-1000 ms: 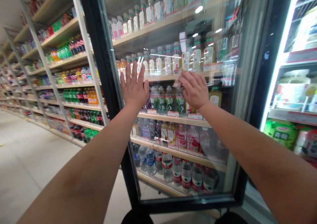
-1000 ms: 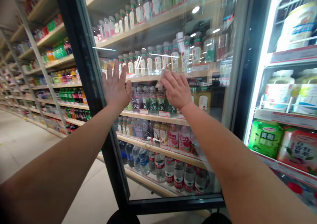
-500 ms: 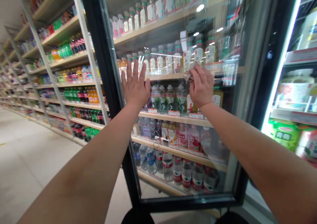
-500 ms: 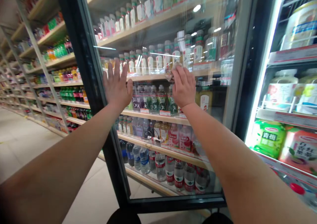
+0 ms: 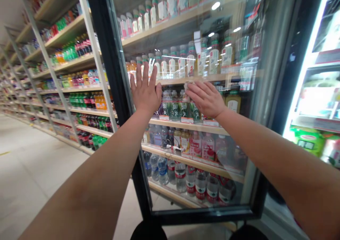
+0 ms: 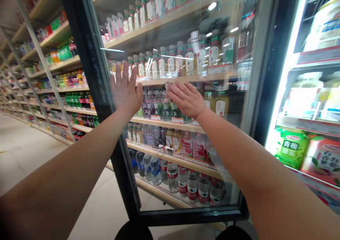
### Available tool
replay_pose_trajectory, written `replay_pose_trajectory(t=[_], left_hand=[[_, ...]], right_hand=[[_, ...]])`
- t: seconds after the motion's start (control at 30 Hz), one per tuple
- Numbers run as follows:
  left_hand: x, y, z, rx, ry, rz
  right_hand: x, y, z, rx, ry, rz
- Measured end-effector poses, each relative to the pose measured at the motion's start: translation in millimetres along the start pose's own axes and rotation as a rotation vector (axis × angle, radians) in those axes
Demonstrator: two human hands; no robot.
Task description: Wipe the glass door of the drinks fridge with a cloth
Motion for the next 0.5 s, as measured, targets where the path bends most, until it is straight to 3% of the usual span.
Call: replay_pose_trajectory(t=[0.13,0.17,0.3,0.37,0.5], left_hand=[[-0.4,0,1,-0.005,-0.028,-0.016],[-1.0,0,2,-0.003,-0.033,-0.012],[-1.0,-1,2,-0.01,-0.073,-0.033],[-1.0,-2,3,-0.01,-0.077,-0.041],[-2.9,-2,4,-0.014,-0.054,-0.031]], right_hand=[[15,-5,-19,-0.329,-0.06,-0.253],[16,-7,-20,-0.351,-0.065,-0.277],[1,-4,-2,-0.028,0.003,-0.038],[-1,-4,-1,0.001,0.007,-0.014],[14,-9,-21,-0.344,-0.046,-0.293]])
Point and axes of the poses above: each hand's wrist, its own y-axis towards the middle knuckle, its own x-axis out of the back of the hand, z = x × y, the point moved 6 cm from there along y, towards the middle knuckle, and after that the axes turned 5 degrees about y, right-handed, at the moved point
